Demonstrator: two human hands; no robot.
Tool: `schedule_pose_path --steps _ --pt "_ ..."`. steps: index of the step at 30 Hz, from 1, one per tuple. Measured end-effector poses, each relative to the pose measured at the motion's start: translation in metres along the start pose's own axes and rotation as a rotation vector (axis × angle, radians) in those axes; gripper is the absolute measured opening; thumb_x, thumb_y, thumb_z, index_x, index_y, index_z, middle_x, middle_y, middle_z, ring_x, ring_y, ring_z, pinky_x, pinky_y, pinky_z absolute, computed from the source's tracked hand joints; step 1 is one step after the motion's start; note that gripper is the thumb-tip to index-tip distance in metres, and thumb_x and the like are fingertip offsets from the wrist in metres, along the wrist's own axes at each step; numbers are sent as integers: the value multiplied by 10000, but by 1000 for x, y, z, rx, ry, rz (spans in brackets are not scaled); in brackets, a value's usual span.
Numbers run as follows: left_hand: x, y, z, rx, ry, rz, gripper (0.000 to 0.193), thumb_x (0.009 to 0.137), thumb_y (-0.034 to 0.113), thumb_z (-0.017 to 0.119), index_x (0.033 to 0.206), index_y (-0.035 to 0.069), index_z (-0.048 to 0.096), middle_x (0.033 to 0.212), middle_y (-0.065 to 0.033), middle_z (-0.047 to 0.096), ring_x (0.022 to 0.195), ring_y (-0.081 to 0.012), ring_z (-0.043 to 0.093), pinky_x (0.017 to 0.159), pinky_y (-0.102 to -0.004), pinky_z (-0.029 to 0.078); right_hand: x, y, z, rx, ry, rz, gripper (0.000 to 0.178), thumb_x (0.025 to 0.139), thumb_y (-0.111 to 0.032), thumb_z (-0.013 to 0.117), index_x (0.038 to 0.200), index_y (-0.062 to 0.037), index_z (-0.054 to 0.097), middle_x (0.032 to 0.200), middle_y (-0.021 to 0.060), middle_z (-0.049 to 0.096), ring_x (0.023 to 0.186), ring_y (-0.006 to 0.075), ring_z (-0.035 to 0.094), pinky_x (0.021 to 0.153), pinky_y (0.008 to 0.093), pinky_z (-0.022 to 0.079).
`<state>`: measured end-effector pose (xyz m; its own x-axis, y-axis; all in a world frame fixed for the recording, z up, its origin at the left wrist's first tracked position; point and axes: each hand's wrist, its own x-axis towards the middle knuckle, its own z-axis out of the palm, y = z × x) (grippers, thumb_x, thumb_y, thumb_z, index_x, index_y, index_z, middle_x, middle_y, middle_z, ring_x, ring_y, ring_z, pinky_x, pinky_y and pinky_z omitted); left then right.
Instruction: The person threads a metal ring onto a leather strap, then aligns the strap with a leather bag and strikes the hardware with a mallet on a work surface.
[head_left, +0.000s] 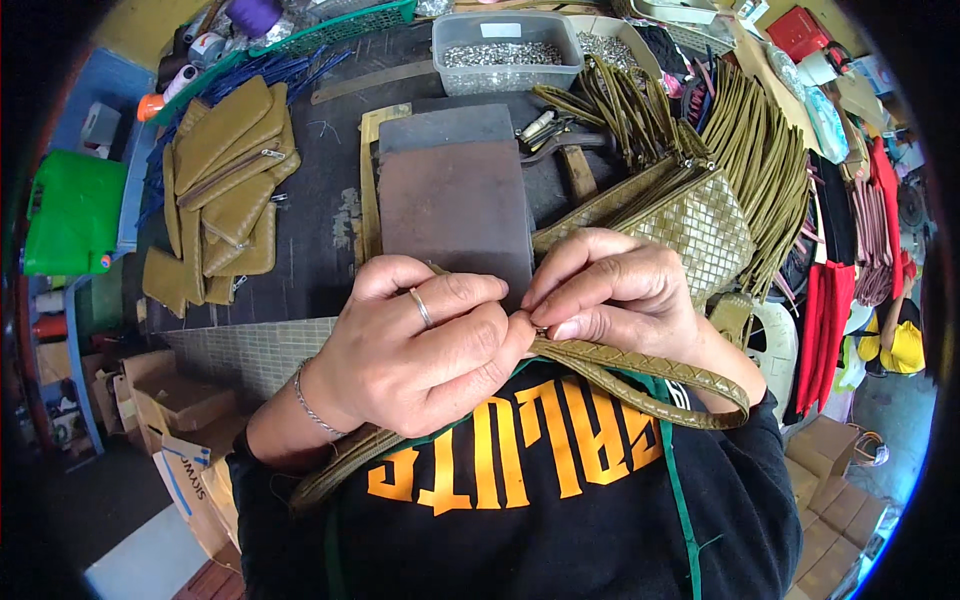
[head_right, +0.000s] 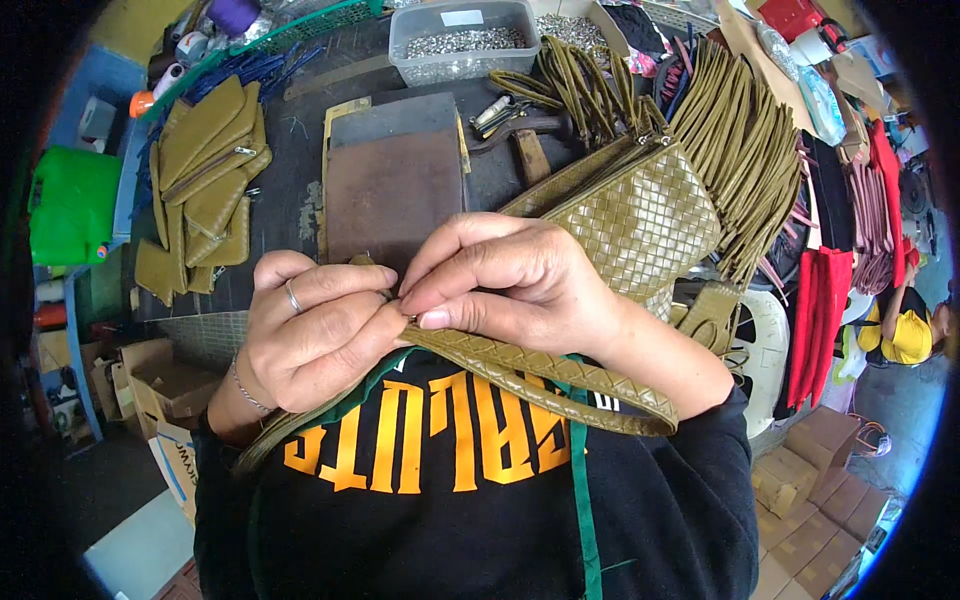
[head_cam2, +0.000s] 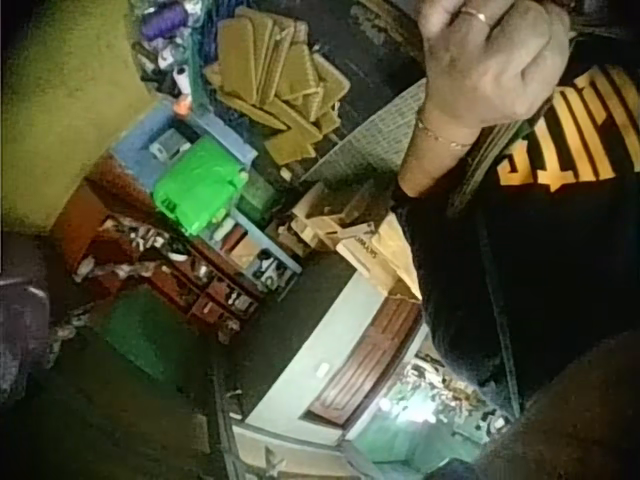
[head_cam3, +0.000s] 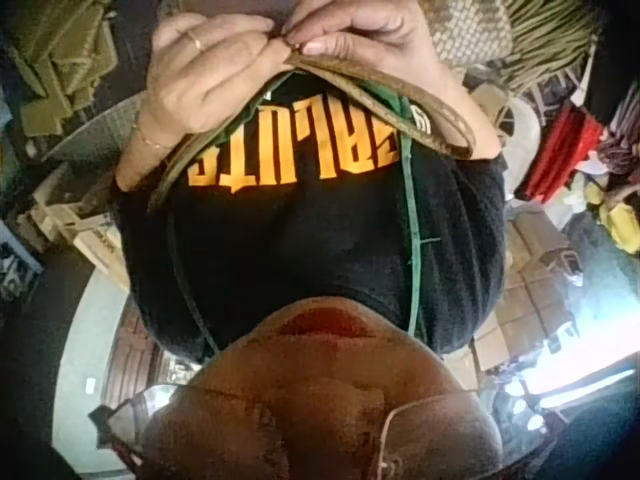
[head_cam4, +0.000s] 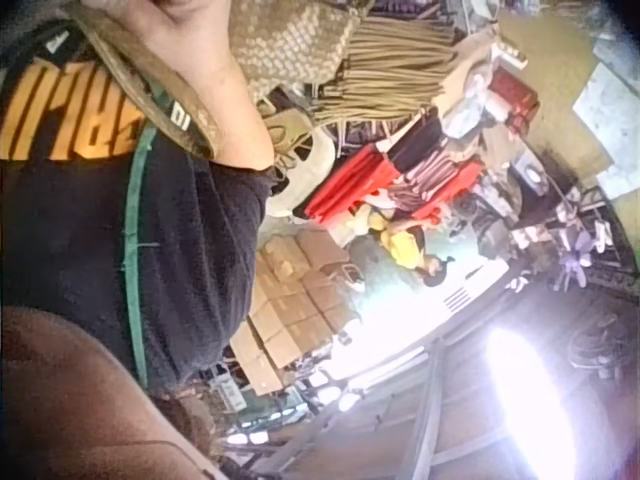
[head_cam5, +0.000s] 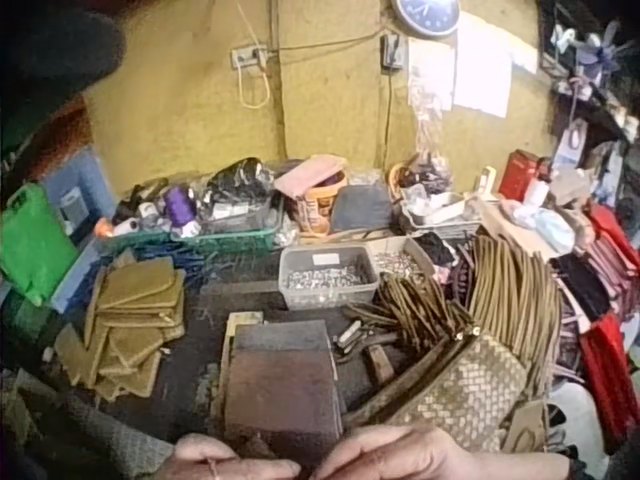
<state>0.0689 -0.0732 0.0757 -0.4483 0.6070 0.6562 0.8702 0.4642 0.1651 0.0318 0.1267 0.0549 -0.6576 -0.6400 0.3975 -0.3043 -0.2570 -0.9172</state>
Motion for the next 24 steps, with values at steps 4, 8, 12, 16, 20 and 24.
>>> schedule_pose_path --steps 4,8,12,16,20,24 --pt "0 1 0 6 -1 -3 116 625 78 682 732 66 637 685 32 539 711 -122 575 629 -259 331 0 5 -2 -1 -32 -56 86 735 -19 642 819 -17 658 849 84 602 784 159 581 675 250 480" --pt "-2 2 2 7 5 -22 142 621 86 677 757 60 642 683 32 537 708 -122 576 632 -259 327 -2 4 0 22 -18 -31 81 740 -24 638 818 -17 658 852 84 600 781 157 580 679 250 480" --pt "-2 2 2 -6 29 -33 168 622 103 673 781 56 643 686 29 538 711 -121 576 640 -258 325 -3 5 -2 58 -41 -60 120 741 -20 635 860 -8 648 900 93 588 810 157 567 710 249 467" --pt "-4 0 0 -23 5 -77 175 639 125 661 799 58 640 694 25 540 714 -119 577 653 -254 325 -7 8 -1 74 -57 -20 232 729 -35 657 957 -6 621 985 92 565 837 143 537 698 226 437" --pt "-2 -1 -1 -46 -38 -154 171 651 130 656 806 63 630 723 19 548 727 -118 575 657 -255 334 -3 1 11 -126 54 30 222 711 -50 684 912 2 606 950 75 550 813 126 525 682 212 429" --pt "0 0 -3 -4 -138 -242 206 665 132 657 848 57 602 805 -2 558 764 -140 573 710 -287 385 -4 10 24 -130 166 49 180 744 -45 645 893 5 558 903 82 525 839 160 530 722 257 442"
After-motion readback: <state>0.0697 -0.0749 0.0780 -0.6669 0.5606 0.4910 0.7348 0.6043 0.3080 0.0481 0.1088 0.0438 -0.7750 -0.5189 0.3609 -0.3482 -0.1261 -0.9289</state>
